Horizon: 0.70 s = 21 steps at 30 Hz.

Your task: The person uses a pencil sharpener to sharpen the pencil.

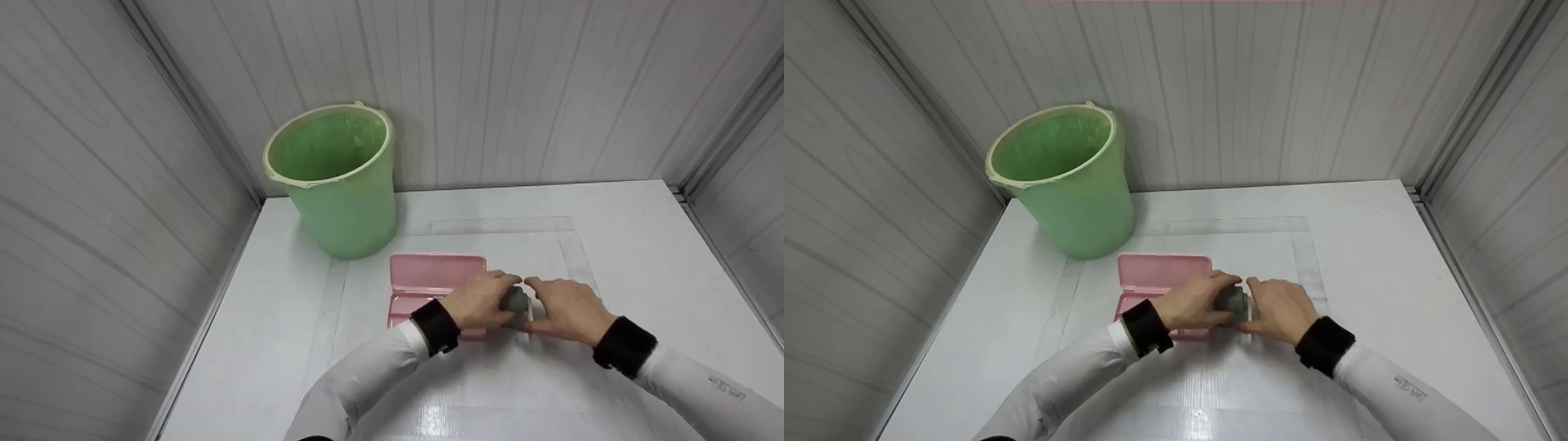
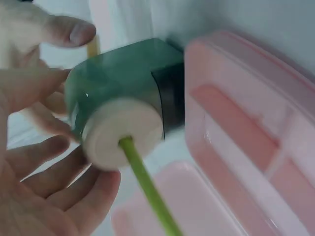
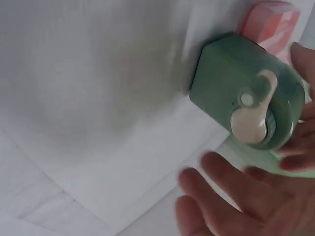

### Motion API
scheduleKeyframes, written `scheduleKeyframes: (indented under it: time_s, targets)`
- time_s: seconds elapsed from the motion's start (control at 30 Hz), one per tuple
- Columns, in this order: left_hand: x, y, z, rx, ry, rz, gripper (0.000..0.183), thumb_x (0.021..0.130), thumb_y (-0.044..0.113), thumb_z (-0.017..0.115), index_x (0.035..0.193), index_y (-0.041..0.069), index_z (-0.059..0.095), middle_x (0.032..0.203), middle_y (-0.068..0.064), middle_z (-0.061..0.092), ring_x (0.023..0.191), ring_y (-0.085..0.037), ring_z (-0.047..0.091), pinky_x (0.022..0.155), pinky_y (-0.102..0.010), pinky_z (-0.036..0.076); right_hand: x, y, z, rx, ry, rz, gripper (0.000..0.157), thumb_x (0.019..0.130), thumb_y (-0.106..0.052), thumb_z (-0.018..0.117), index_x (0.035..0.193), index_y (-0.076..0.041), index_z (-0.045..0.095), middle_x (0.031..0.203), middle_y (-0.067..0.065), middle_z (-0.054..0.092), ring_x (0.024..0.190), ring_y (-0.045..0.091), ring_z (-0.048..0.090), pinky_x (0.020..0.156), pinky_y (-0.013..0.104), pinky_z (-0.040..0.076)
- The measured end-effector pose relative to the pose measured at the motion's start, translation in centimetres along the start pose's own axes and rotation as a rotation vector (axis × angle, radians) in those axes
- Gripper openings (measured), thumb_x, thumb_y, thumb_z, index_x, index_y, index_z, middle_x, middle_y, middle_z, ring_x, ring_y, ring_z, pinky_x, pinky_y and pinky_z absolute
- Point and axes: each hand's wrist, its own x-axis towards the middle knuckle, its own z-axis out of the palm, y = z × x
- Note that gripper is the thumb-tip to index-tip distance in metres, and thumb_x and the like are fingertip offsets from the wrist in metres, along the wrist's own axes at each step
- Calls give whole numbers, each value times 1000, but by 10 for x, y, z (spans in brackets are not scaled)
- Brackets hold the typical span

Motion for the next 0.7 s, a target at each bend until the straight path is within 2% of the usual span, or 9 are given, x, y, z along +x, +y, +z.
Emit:
scheduleKeyframes:
  time_s: [0.1,0.13,0.2,0.33,0.47,0.6,0.7]
  targets:
    - [13,2,8,23,-55,-15,49,90,32,91,130,12,72,117,-1,79,100,-12,72,82,-18,54,-3,1,-3,37,-83,16,43,78,-46,96,89,-10,76,69,-4,66,62,12,58,52,33,45]
    - [16,2,11,33,-65,-24,45,88,31,92,123,13,72,111,0,79,96,-11,71,79,-18,53,-4,1,-2,51,-105,15,38,78,-44,96,80,-14,73,66,-7,61,60,9,52,51,30,41]
    - [22,3,16,56,-77,-33,41,85,32,94,114,14,71,104,1,77,90,-10,69,74,-19,52,-7,1,-3,68,-138,-5,38,79,-39,96,68,-20,65,61,-12,52,58,5,44,50,26,35]
    - [25,3,21,119,-84,-35,45,84,36,94,115,16,67,103,3,75,89,-9,68,74,-21,53,-6,-1,-8,71,-174,-82,37,81,-22,91,64,-22,58,61,-16,45,57,2,37,51,23,31]
    - [29,5,21,160,-82,-42,46,85,38,93,116,17,65,103,5,74,89,-9,67,75,-22,53,4,0,-25,65,-198,-156,38,80,-4,83,62,-21,56,62,-17,38,58,2,33,52,22,28]
    - [29,8,21,164,-88,-71,46,83,37,95,113,19,66,100,6,72,85,-7,65,71,-21,51,15,2,-39,51,-227,-211,37,78,-1,83,61,-22,58,61,-19,37,58,2,33,51,22,28]
    - [27,11,24,165,-94,-80,47,82,37,96,112,19,66,99,7,72,84,-7,63,69,-20,49,19,4,-44,54,-250,-221,36,77,-1,83,61,-23,60,60,-20,38,58,1,33,51,21,29]
